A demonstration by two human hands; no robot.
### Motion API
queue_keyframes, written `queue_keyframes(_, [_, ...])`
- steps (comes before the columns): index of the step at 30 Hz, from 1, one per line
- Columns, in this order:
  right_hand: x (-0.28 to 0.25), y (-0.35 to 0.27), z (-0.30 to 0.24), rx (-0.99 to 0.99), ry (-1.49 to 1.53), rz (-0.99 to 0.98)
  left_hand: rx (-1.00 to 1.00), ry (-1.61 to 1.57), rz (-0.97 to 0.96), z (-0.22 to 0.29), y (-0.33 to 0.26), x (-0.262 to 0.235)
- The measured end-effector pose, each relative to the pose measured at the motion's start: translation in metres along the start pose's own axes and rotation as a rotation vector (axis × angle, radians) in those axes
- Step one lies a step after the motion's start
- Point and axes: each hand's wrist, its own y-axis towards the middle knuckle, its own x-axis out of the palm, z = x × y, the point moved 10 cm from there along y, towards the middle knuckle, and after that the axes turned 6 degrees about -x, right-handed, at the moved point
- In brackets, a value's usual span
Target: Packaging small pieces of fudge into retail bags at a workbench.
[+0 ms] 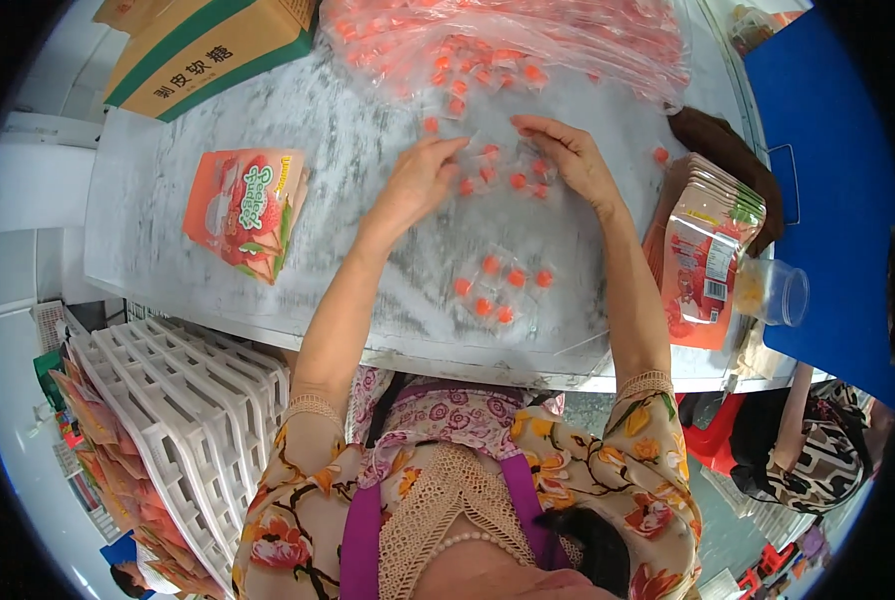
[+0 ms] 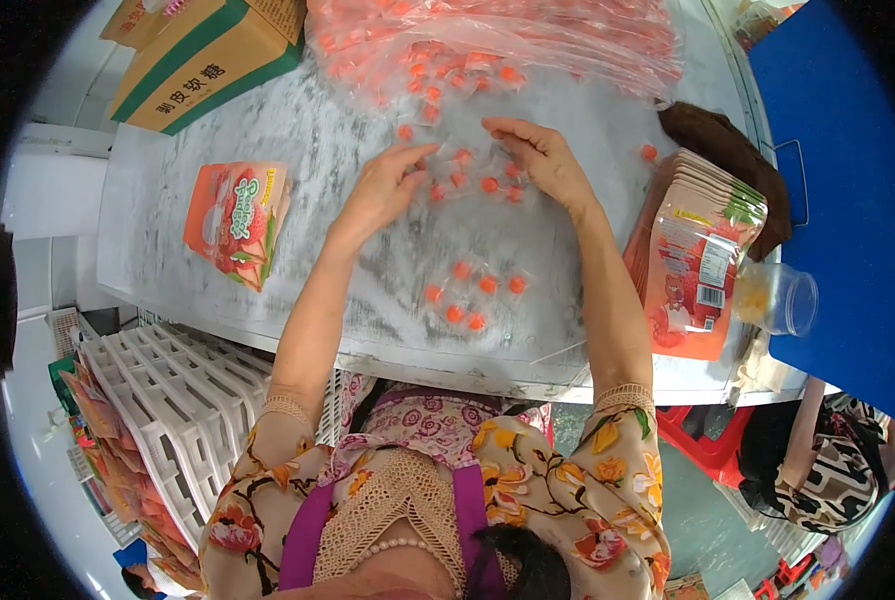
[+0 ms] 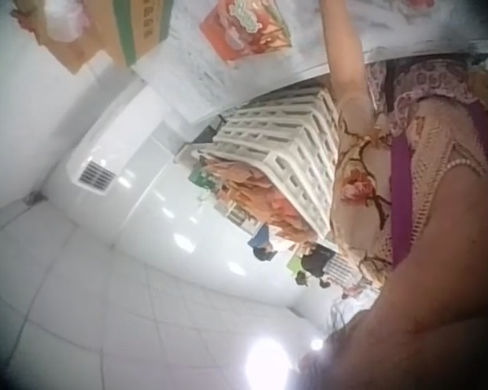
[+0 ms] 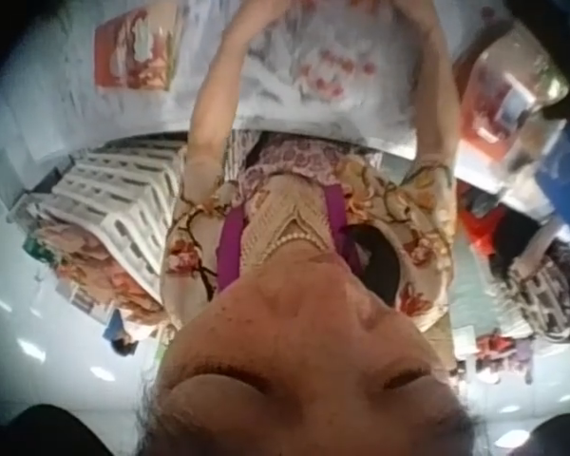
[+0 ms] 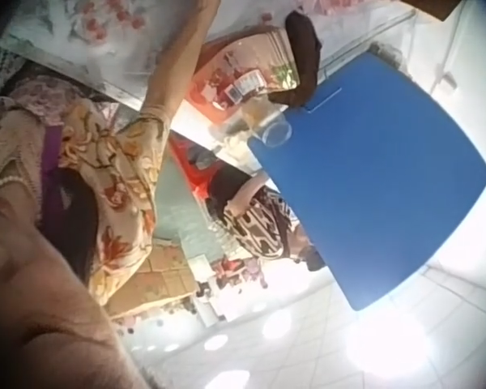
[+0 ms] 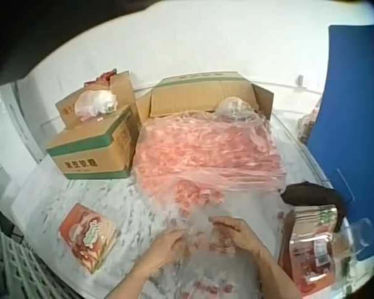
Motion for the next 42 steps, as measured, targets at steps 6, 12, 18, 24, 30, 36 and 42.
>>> queue_keyframes(6, [-0.006, -0.006, 0.003, -0.012, 0.004, 0.022, -0.106, -0.036, -0.192, -0.003, 0.012, 0.005])
queue_keyframes(12, [0.009, -0.011, 0.011, 0.049, -0.11, 0.007, -0.134, -0.018, -0.308, -0.015, 0.016, 0.025])
queue_keyframes(18, [0.029, -0.038, -0.035, -0.384, -0.387, -0.014, -0.054, -0.018, -0.339, 0.016, 0.003, 0.05])
queue_keyframes(24, [0.012, -0.113, -0.055, -0.213, -0.386, 0.025, 0.018, -0.12, -0.431, 0.057, -0.039, 0.089])
queue_keyframes(30, [-0.01, -0.088, -0.064, -0.024, -0.403, 0.077, 0.025, 0.125, 0.095, 0.009, 0.048, -0.003])
queue_keyframes(36, [0.023, 0.053, -0.049, -0.359, -0.601, 0.128, 0.126, 0.237, 0.241, -0.025, 0.088, -0.03])
queue_keyframes(42, [0.041, 0.049, -0.012, -0.193, -0.639, -0.055, 0.168, 0.133, 0.034, -0.039, 0.055, -0.025])
